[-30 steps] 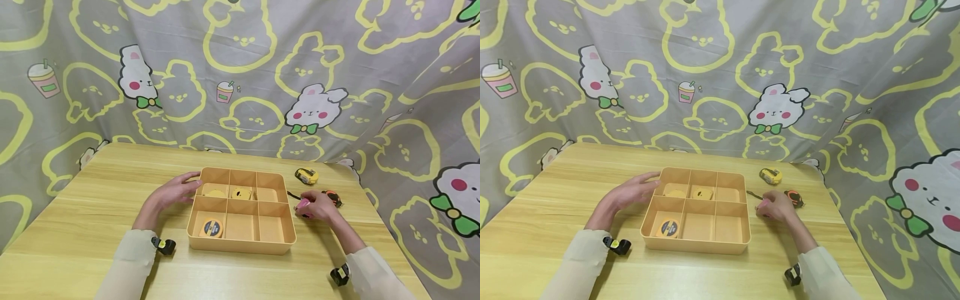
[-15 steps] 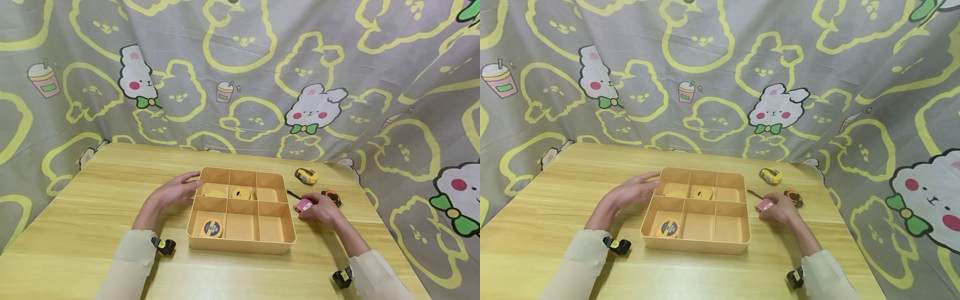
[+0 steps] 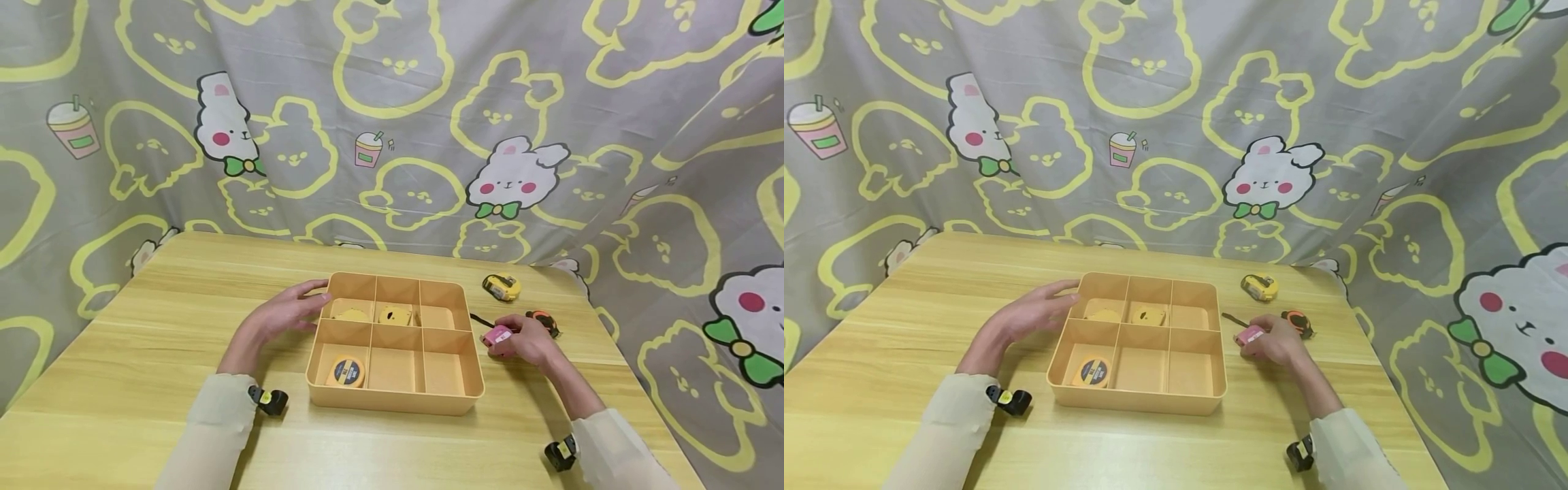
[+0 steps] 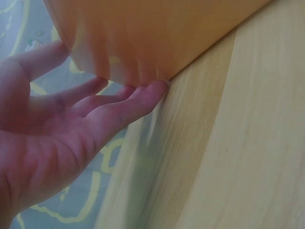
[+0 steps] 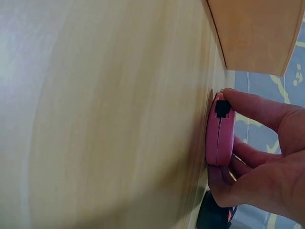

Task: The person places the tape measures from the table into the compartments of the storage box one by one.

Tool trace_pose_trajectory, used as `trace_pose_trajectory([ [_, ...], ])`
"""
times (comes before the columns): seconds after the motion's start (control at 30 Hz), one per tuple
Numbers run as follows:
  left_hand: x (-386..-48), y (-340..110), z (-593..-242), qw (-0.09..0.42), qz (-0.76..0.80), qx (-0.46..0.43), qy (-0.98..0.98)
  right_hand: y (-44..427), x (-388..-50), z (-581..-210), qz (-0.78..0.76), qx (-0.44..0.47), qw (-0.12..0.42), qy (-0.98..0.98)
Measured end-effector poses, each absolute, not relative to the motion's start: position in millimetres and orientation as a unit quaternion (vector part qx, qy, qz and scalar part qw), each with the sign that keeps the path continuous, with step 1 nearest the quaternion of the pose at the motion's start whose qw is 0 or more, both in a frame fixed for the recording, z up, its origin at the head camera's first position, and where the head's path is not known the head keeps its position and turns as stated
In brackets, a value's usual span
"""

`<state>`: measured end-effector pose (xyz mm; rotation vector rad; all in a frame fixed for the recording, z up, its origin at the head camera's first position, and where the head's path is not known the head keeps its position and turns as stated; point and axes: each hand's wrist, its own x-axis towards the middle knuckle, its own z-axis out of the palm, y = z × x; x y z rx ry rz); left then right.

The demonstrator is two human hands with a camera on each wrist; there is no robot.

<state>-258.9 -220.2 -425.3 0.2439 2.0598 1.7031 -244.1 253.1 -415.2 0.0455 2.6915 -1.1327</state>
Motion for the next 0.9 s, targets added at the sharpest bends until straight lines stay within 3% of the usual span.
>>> trace_pose_trajectory([
  [0.9, -258.5, -219.7, -423.0, 0.228, 0.609, 0.091, 0.754, 248.4, -242.4, -406.8, -0.394, 0.037, 0.112, 0.912],
])
